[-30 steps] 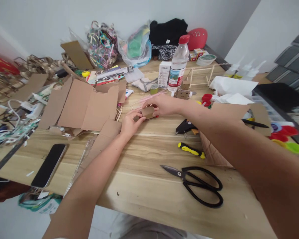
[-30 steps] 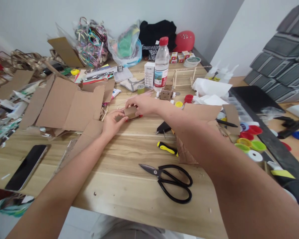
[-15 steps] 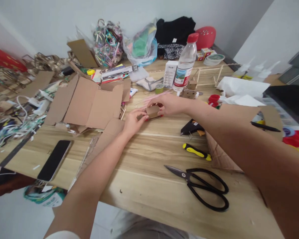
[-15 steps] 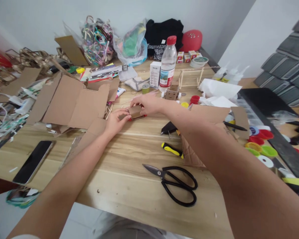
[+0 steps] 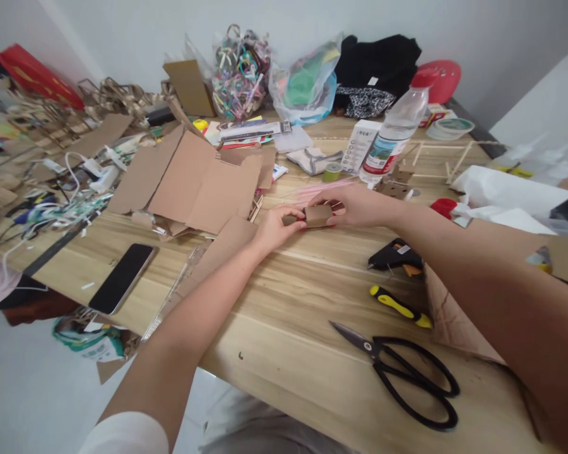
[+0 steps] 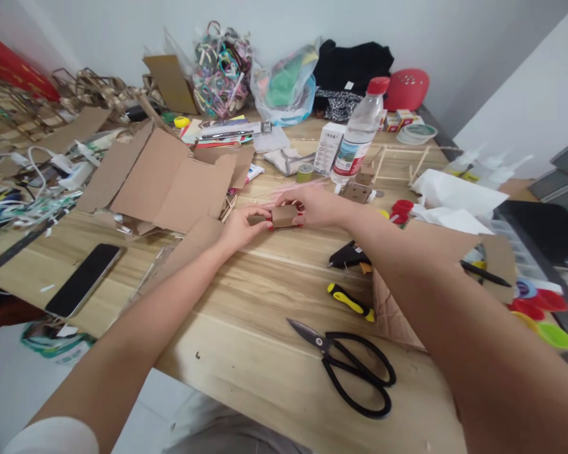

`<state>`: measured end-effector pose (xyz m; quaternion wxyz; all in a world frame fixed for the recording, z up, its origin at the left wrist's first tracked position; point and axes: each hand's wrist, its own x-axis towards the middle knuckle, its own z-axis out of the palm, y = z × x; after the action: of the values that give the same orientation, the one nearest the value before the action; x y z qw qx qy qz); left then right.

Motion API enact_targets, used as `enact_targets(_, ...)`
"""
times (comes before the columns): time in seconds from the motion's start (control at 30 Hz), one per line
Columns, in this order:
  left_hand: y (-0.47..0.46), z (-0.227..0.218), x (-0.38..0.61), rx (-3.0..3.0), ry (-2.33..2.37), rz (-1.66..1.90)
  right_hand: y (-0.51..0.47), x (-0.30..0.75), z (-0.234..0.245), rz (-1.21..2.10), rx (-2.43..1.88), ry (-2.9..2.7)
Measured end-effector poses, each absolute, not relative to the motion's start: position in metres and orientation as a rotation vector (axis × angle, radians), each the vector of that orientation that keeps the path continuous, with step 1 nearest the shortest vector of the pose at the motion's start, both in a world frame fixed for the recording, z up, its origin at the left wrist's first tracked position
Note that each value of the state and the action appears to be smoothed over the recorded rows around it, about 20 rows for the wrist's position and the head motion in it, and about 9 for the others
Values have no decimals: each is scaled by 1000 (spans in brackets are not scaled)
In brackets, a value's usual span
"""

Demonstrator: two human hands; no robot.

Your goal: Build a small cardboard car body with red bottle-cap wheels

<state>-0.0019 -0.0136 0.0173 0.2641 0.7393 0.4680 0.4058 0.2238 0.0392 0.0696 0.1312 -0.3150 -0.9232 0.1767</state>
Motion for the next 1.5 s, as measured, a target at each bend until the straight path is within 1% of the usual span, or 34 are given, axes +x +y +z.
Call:
enact_targets(0.3,-24,26,11,1959,1430,951,31,224,94,662,-997,-2717)
enact_targets(0.53,-27,33,15,2013,1523,847,31,222,98,727,-1057,-2698)
enact_targets(0.73,-31,36,17,2042,1553,801,30,222,100,700,-1137,-2702)
enact_targets(0.93,-27,29,18,2035,1524,851,28,220,102,728,-1189,-2686)
enact_targets(1.1,-24,22,17,2048,1470,934,29,221,101,711,-1150,-2683)
enact_targets(1.5,-28,30,17,2041,1502,860,26,222,102,694,-1193,-2683)
